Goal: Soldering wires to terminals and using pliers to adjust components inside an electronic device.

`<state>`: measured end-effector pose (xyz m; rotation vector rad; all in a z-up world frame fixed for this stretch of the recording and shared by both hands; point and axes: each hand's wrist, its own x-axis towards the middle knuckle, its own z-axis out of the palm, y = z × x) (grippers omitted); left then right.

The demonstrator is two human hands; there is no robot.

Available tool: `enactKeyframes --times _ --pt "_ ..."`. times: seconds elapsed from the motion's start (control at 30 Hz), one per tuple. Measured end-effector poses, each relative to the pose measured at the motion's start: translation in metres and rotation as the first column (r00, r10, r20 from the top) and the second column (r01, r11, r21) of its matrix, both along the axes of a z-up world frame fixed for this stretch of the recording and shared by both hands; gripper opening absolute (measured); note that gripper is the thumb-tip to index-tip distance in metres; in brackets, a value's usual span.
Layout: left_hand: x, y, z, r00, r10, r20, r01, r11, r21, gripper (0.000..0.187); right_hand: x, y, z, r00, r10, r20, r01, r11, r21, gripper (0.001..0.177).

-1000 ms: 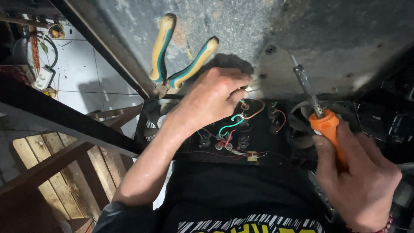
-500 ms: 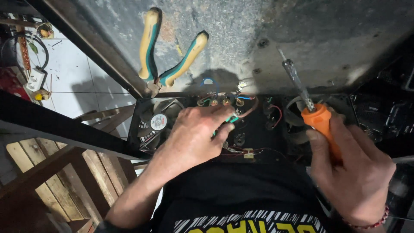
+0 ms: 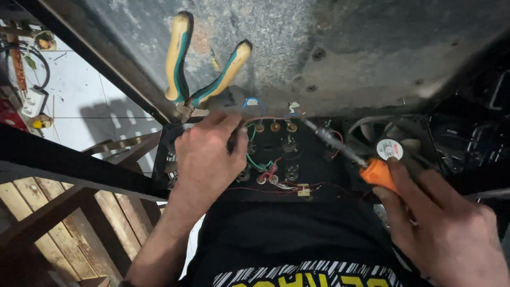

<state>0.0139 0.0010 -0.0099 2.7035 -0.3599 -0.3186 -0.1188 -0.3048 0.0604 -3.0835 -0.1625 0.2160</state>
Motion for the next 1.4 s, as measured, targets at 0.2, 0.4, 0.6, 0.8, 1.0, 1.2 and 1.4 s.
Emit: enactKeyframes --times 0.2,0.4,0.6,0.8,1.0,1.2,1.4 --pt "0.001 0.002 -0.008 0.985 -0.104 0.139 0.100 0.994 0.038 0.023 0.002 0.005 -0.002 0.983 0.186 -0.002 -0.180 0.948 -0.263 0.034" --pt "0.000 -0.003 -0.007 0.975 -0.151 0.160 0.148 0.989 0.029 0.029 0.004 0.012 -0.006 0.976 0.216 0.020 -0.202 0.937 -0.284 0.037" --pt "0.003 -0.008 -0.011 0.965 -0.173 0.200 0.183 0.983 -0.034 0.029 0.000 0.004 -0.006 0.981 0.180 -0.072 -0.193 0.934 -0.301 0.041" --pt "0.007 -0.011 -0.014 0.975 -0.163 0.153 0.172 0.984 -0.049 0.027 -0.003 0.003 -0.008 0.988 0.142 -0.062 -0.153 0.957 -0.247 0.046" --pt "0.010 -0.013 -0.011 0.971 -0.166 0.173 0.174 0.984 -0.033 0.024 0.001 0.006 -0.010 0.981 0.192 0.032 -0.184 0.968 -0.171 0.036" --pt "0.012 -0.017 -0.011 0.975 -0.158 0.156 0.169 0.984 -0.063 0.025 0.005 0.005 -0.011 0.974 0.204 0.094 -0.191 0.973 -0.131 0.030" --pt "0.014 -0.017 -0.012 0.974 -0.165 0.155 0.177 0.981 -0.073 0.028 0.015 0.005 -0.006 0.953 0.280 0.119 -0.265 0.956 -0.129 0.027"
